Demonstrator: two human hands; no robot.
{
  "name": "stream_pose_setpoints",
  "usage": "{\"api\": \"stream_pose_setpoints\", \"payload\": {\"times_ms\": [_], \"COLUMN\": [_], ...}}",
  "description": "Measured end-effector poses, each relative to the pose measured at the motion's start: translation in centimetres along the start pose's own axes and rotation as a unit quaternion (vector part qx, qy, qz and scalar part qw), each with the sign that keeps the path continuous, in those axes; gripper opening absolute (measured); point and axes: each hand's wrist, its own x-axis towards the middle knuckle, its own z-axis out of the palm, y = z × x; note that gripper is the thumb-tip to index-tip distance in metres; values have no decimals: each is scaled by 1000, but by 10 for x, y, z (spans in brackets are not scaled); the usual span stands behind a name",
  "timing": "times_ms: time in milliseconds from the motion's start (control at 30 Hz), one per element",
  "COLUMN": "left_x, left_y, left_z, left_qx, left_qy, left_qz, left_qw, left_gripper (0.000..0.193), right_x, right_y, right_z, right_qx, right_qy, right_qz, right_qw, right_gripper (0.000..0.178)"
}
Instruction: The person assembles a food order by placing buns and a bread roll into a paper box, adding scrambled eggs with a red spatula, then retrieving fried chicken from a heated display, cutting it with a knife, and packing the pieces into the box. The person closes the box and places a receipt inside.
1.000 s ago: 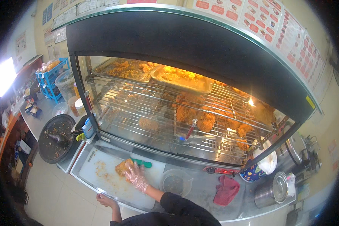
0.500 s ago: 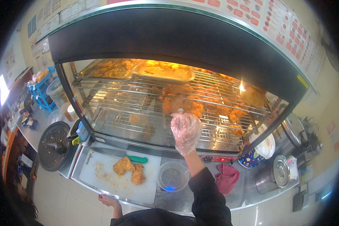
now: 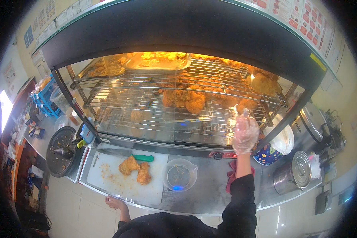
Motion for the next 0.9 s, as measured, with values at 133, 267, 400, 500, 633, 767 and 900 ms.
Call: {"api": "stream_pose_setpoints", "payload": {"times_ms": [133, 267, 400, 500, 633, 767, 900], "left_x": [3, 9, 8, 11, 5, 5, 76], "left_y": [2, -5, 3, 11, 12, 9, 36], "left_z": [-5, -6, -9, -13, -14, -20, -34], "left_qx": [4, 6, 33, 23, -20, -30, -95], "left_qy": [16, 38, 48, 53, 7, -34, -106], "left_qz": [1, 2, -29, -6, 3, 9, 113], "left_qw": [1000, 999, 998, 998, 1000, 999, 983], "left_gripper": [52, 56, 50, 47, 48, 56, 62], "right_x": [-1, -10, -12, 3, -4, -57, -99], "right_y": [54, 114, 134, 91, -34, -220, -356], "right_z": [-8, -6, -14, -42, -85, -89, -57], "right_qx": [-22, 84, -28, 62, 305, 483, 375], "right_qy": [-2, -15, -38, 6, -117, -288, -443], "right_qz": [5, 109, 90, 159, 262, 44, 22], "right_qw": [1000, 990, 995, 985, 908, 826, 814], "right_gripper": [23, 8, 12, 17, 18, 37, 49]}}
